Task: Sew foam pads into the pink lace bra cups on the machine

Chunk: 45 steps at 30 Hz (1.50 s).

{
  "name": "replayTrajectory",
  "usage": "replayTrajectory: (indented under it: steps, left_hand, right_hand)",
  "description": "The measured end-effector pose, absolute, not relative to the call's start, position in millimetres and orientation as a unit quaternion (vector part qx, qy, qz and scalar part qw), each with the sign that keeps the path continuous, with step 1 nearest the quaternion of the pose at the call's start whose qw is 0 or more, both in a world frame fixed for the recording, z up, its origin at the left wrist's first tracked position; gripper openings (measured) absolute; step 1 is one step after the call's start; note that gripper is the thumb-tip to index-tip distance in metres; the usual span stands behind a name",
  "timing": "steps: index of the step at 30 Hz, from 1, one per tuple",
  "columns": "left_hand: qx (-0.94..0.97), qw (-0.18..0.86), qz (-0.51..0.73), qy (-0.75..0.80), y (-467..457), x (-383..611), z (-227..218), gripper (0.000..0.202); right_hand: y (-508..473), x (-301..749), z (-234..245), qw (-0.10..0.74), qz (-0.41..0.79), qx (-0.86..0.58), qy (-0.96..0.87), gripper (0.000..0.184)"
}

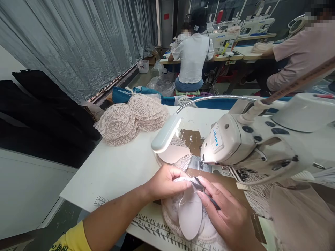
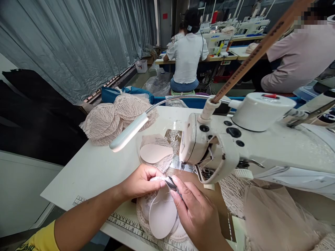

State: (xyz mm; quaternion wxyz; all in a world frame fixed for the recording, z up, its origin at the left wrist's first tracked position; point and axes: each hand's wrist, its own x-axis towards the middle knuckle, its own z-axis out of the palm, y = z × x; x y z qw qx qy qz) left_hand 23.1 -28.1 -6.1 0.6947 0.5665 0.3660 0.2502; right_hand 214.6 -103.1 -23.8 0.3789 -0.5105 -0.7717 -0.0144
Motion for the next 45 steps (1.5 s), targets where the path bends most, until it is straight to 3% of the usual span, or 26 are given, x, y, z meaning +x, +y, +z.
replayTrajectory:
  steps: [8, 12, 16, 19, 25, 32, 41, 45]
  left_hand:
    - [0.555, 0.722, 0.227, 0.344, -30, 27, -7, 0.029]
    - [0.573, 0.701, 0.219, 0.363, -31, 29, -9, 0.031]
    - [0.593, 0.676, 0.226, 0.375, -31, 30, -11, 0.031]
    - [0.607, 0.667, 0.224, 0.369, -33, 30, -9, 0.028]
    - [0.619, 0.67, 0.21, 0.352, -34, 31, -8, 0.022]
    - [0.628, 0.666, 0.203, 0.348, -35, 33, -7, 0.017]
    - [0.647, 0.624, 0.185, 0.397, -31, 28, -11, 0.015]
    - [0.649, 0.614, 0.18, 0.411, -27, 25, -12, 0.019]
  right_hand:
    - [-102, 214, -24, 0.389, -0.034, -0.492, -0.778, 0.031]
    - [-105, 217, -18, 0.396, 0.081, -0.547, -0.733, 0.02]
    - [-107, 215, -15, 0.376, 0.213, -0.609, -0.665, 0.023]
    - [-105, 211, -13, 0.357, 0.239, -0.613, -0.663, 0.019]
    - [-98, 209, -13, 0.369, 0.202, -0.559, -0.715, 0.015]
    - [-99, 215, -21, 0.318, 0.151, -0.544, -0.762, 0.012]
    - [-97, 224, -27, 0.324, -0.083, -0.536, -0.775, 0.014]
    - [-99, 230, -27, 0.336, -0.051, -0.541, -0.769, 0.014]
